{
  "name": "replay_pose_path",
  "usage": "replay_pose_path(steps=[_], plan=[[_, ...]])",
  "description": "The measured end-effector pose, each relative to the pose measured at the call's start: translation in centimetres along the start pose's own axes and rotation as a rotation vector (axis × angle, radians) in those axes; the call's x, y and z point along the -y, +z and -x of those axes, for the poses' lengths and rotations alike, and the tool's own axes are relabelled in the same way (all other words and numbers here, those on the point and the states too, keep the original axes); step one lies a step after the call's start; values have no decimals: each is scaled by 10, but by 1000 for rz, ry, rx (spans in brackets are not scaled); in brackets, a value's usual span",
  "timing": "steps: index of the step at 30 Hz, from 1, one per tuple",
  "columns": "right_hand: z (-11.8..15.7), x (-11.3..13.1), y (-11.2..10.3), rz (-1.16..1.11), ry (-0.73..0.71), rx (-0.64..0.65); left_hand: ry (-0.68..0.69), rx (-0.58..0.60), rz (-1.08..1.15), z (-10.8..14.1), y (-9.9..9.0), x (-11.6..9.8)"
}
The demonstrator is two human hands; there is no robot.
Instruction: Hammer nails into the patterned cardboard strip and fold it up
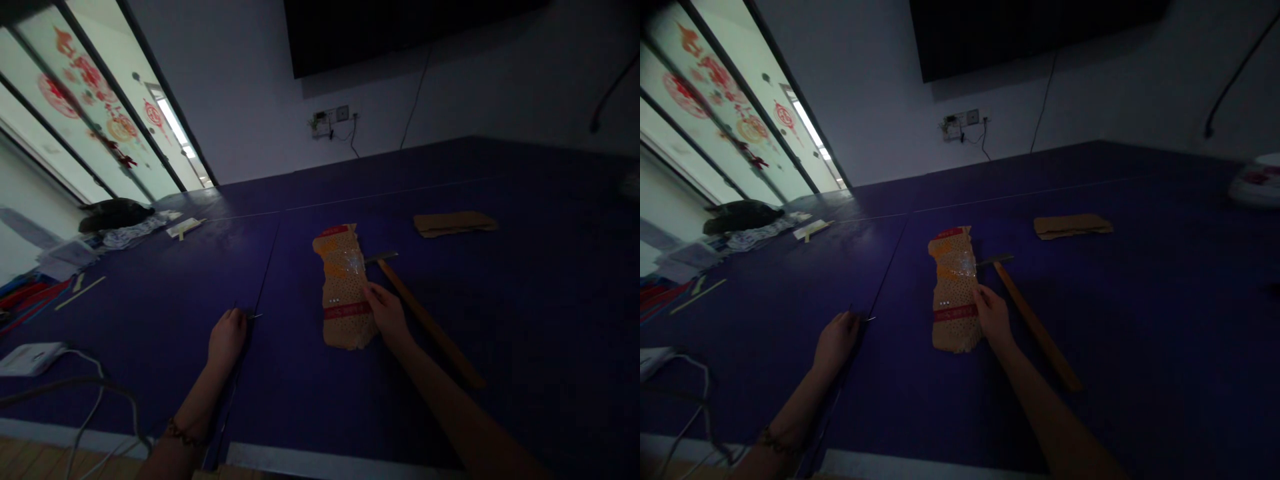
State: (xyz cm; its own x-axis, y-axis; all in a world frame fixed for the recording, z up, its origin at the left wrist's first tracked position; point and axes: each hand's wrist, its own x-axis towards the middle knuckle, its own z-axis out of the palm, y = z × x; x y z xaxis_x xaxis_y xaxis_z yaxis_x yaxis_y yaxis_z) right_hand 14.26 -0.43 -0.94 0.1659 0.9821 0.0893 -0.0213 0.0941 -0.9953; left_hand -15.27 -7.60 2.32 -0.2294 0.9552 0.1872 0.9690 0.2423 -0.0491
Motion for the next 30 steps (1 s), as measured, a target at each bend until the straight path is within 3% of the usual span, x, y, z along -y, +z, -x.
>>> replay_pose_path(steps=[14,22,30], plan=[[-2,-8,-1,9,-9,18,30,-61,129,6,2,3],[-1,-3,-1,46,-14,-2,299,1,326,16,3,13],[0,-3,0,14,-14,2,173,-22,223,12,3,8]])
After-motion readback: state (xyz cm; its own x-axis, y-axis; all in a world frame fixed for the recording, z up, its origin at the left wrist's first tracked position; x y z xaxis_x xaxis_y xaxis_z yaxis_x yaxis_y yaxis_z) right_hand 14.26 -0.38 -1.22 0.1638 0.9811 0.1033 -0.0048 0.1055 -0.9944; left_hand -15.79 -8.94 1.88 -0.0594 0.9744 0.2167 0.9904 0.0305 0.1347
